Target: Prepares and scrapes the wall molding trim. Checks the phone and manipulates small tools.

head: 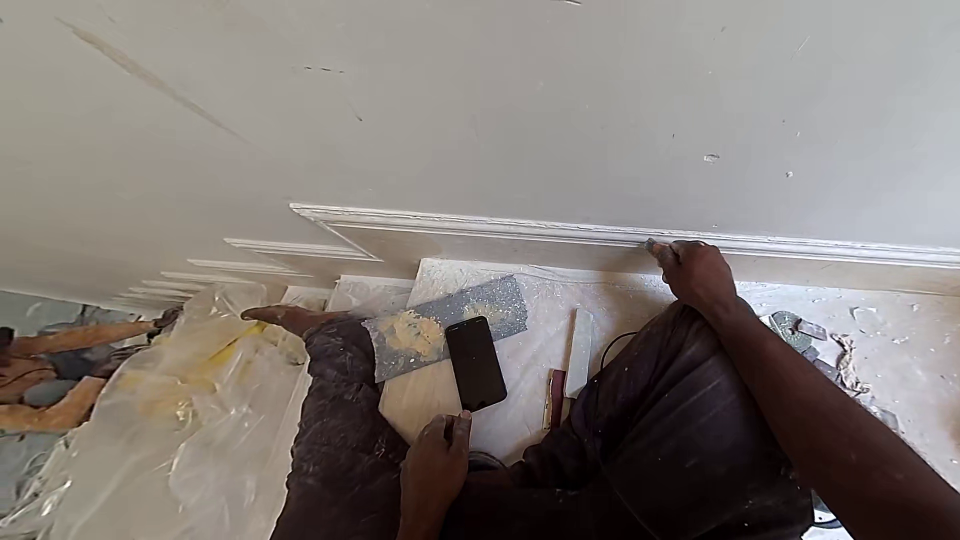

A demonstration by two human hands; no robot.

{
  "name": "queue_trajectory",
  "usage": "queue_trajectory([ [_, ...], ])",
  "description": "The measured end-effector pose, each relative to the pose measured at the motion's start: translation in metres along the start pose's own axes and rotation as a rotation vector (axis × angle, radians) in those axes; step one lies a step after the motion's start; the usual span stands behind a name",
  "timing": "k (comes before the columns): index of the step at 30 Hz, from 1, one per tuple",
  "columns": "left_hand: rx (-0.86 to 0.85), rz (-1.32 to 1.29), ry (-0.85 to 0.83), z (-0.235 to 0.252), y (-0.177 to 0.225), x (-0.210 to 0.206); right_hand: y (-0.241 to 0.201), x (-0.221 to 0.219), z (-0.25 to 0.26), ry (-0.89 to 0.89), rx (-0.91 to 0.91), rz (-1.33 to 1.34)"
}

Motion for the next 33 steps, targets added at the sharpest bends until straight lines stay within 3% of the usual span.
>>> queue_trajectory([
  [3, -0.001, 0.006, -0.028, 0.006, 0.001, -0.004, -0.004, -0.003, 0.002, 0.003, 0.003, 0.004],
  [10, 0.028, 0.004, -0.035, 0.001, 0.000, -0.003, -0.060, -0.023, 0.001, -0.049, 0.117, -0.014],
  [16, 0.058, -0.019, -0.080, 0.001, 0.004, -0.001, 0.001, 0.010, -0.002, -0.011, -0.001, -0.079],
  [19, 0.087, -0.029, -0.094, 0.005, -0.003, -0.007, 0.010, 0.012, 0.000, 0.022, 0.016, -0.068],
  [28, 0.113, -0.067, -0.078, 0.003, -0.005, -0.005, -0.103, -0.034, 0.001, -0.052, 0.214, -0.066],
  [30, 0.121, -0.069, -0.090, 0.002, -0.007, -0.005, -0.104, -0.031, -0.004, -0.040, 0.205, -0.086],
  [33, 0.096, -0.075, -0.052, 0.002, -0.004, -0.004, -0.068, -0.012, -0.005, -0.007, 0.157, -0.109],
])
Point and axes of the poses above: each hand's wrist, its own z-axis towards the middle knuckle, its own x-axis out of the back of the hand, y = z × x, the point moved 10 cm from there along z, towards the middle knuckle, and after that the axes turned 15 degrees about -x, right-handed, at the moved point
